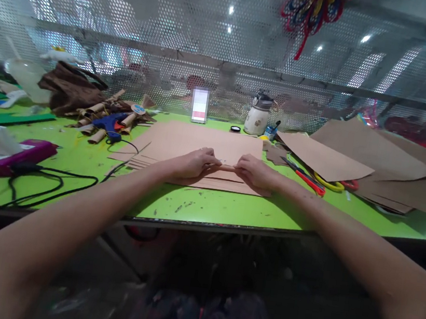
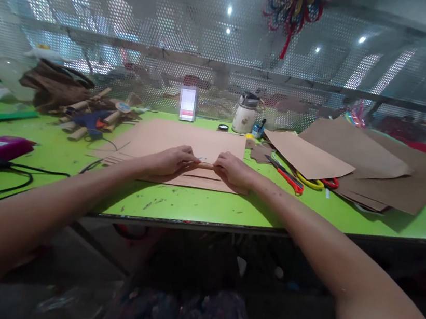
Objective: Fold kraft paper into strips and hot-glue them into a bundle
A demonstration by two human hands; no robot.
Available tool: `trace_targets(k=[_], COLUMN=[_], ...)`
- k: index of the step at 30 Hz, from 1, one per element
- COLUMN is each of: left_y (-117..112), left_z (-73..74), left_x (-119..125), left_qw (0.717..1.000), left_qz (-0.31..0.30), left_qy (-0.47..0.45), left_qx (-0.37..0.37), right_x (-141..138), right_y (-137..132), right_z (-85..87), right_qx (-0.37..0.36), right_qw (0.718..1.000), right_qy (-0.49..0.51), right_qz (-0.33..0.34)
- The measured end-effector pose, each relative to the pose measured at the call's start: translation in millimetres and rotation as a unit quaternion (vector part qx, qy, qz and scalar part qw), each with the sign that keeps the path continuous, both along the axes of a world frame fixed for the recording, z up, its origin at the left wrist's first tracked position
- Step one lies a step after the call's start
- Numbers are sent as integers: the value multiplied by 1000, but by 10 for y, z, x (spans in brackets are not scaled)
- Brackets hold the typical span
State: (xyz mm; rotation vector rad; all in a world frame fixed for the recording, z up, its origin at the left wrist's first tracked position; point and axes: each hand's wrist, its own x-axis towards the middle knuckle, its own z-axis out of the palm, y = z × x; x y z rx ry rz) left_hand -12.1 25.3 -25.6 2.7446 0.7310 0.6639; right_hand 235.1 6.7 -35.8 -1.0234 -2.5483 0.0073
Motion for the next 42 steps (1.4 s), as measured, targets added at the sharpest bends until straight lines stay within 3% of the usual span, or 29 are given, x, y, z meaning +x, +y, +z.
trace_targets(k=[4, 11, 17, 25, 33, 38, 42], left_y=[-9, -7, 15, 51, -72, -148, -114], left_z=[-13, 47, 25, -65, 47, 112, 172], left_x=[6, 59, 144, 85, -7, 5, 28], left_qw=[999, 995, 989, 995, 996, 996, 998], left_qz=[5, 18, 65, 29, 6, 25, 34], left_qy=[9, 44, 61, 18, 43, 40, 51], left_qx=[35, 86, 116, 89, 77, 81, 10], right_x=[16, -78, -209, -73, -69, -132, -162], right_y=[0, 22, 50, -10, -50, -187, -271], right_z=[26, 244, 102, 74, -77, -45, 25], right_qx=[-2, -97, -86, -99, -6, 111, 165], right_qw=[1000, 994, 990, 992, 996, 994, 983], right_qy=[-7, -31, 20, 48, 84, -11, -84], right_qz=[1, -38, -112, -57, -28, -17, -8])
